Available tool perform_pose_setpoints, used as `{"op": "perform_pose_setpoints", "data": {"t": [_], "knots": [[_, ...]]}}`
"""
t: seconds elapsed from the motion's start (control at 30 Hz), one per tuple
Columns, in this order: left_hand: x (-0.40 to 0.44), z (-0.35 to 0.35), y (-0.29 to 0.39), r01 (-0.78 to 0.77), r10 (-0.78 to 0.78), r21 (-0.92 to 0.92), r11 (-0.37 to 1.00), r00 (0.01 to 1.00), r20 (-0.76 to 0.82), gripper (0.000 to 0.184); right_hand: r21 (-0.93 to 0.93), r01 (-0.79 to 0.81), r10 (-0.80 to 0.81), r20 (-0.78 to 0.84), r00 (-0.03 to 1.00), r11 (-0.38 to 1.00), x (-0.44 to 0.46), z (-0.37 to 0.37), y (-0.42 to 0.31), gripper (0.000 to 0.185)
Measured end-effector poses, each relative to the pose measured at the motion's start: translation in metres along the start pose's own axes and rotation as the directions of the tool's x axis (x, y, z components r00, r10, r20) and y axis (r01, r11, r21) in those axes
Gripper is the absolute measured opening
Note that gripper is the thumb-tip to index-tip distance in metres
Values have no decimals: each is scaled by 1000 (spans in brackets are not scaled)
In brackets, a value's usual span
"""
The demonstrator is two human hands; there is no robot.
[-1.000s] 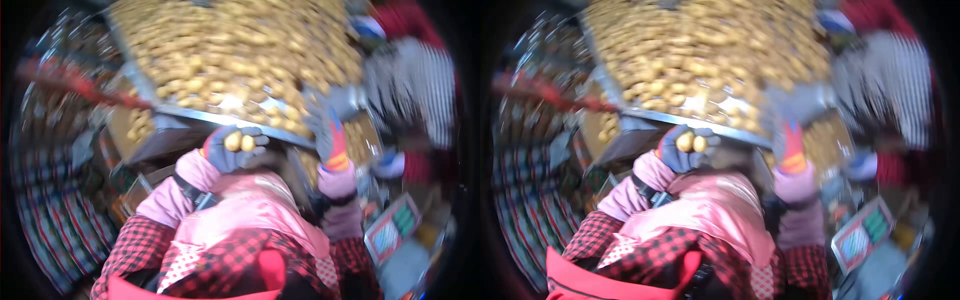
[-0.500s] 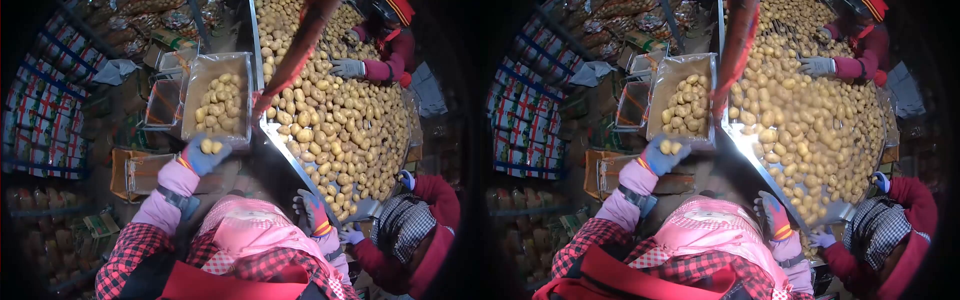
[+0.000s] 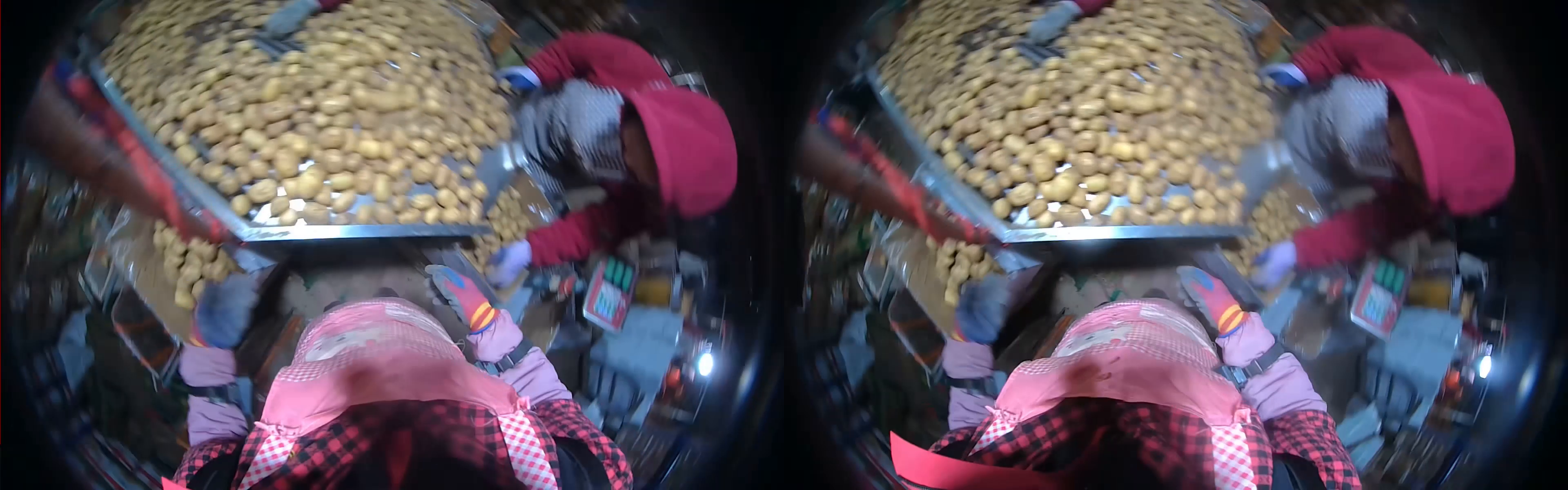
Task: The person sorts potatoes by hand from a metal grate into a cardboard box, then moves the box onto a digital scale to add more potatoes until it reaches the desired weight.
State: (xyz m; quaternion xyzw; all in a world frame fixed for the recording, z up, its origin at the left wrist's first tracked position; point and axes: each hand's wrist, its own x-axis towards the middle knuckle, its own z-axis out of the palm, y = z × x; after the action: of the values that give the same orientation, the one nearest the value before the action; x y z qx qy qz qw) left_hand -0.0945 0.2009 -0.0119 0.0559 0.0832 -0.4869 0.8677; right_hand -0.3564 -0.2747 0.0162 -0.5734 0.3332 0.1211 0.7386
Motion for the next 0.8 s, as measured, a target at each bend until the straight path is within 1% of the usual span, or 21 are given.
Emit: {"op": "perform_pose_setpoints", "data": {"t": [0.03,0.07,0.1,0.13,0.17,0.27,0.3,0.33,0.37,0.4,0.43,0.47,0.5,0.57,0.6,0.63,0.67,0.7,0.73,0.77,0.8], "knots": [[26,6,-39,199,-200,27,980,979,31,66,95,-36,40,-44,998,995,-6,-8,13,49],[45,7,-61,359,-359,80,930,933,-14,65,114,-50,62,-106,992,992,-20,-10,26,47],[65,29,-78,442,-416,206,873,896,-157,63,131,-63,83,-155,984,989,-32,-13,39,46],[87,55,-91,524,-440,319,790,846,-299,61,147,-75,104,-201,974,986,-43,-18,52,45],[105,74,-100,558,-459,363,746,826,-328,58,125,-46,70,-198,978,991,-54,-23,66,45],[148,68,-106,480,-377,456,749,875,-303,56,165,27,13,-238,971,986,-67,-43,130,48],[163,59,-98,447,-322,478,756,890,-324,56,141,37,0,-252,968,989,-71,-53,152,47],[177,60,-96,363,-227,463,809,919,-324,55,270,63,8,-253,967,961,-75,-49,153,47],[191,60,-90,227,-103,749,622,972,-210,54,392,89,15,-256,966,916,-81,-48,153,46],[207,44,-74,152,-16,770,620,983,-181,53,503,120,23,-267,963,856,-88,-50,152,45],[224,28,-58,77,70,790,608,986,-150,52,515,156,5,-298,955,843,-85,-56,169,43],[253,2,-30,77,112,585,808,953,-280,51,361,209,-77,-348,934,909,-79,-63,198,43],[285,1,-4,206,-244,540,816,970,-1,51,192,250,-156,-401,903,949,-71,-73,230,43],[311,38,-35,129,-228,596,793,969,93,47,187,249,-128,-497,858,950,-80,-86,233,41],[307,43,-56,63,-110,651,757,993,31,48,362,236,-23,-506,862,902,-89,-84,208,40],[302,49,-76,15,10,710,704,999,-31,48,525,223,66,-476,877,821,-91,-87,189,39],[308,40,-84,101,-146,726,680,989,0,51,541,244,59,-482,874,805,-89,-94,188,38],[300,52,-110,180,-83,712,679,982,-170,51,560,257,54,-478,877,788,-88,-98,191,37],[288,55,-143,259,-11,681,685,938,-346,51,584,255,61,-467,882,771,-86,-103,198,35],[285,60,-159,341,-183,688,641,938,-294,52,591,313,-12,-457,889,743,-84,-106,211,33],[283,68,-173,416,-340,697,583,905,-256,53,602,367,-84,-444,892,709,-83,-110,223,31]]}}
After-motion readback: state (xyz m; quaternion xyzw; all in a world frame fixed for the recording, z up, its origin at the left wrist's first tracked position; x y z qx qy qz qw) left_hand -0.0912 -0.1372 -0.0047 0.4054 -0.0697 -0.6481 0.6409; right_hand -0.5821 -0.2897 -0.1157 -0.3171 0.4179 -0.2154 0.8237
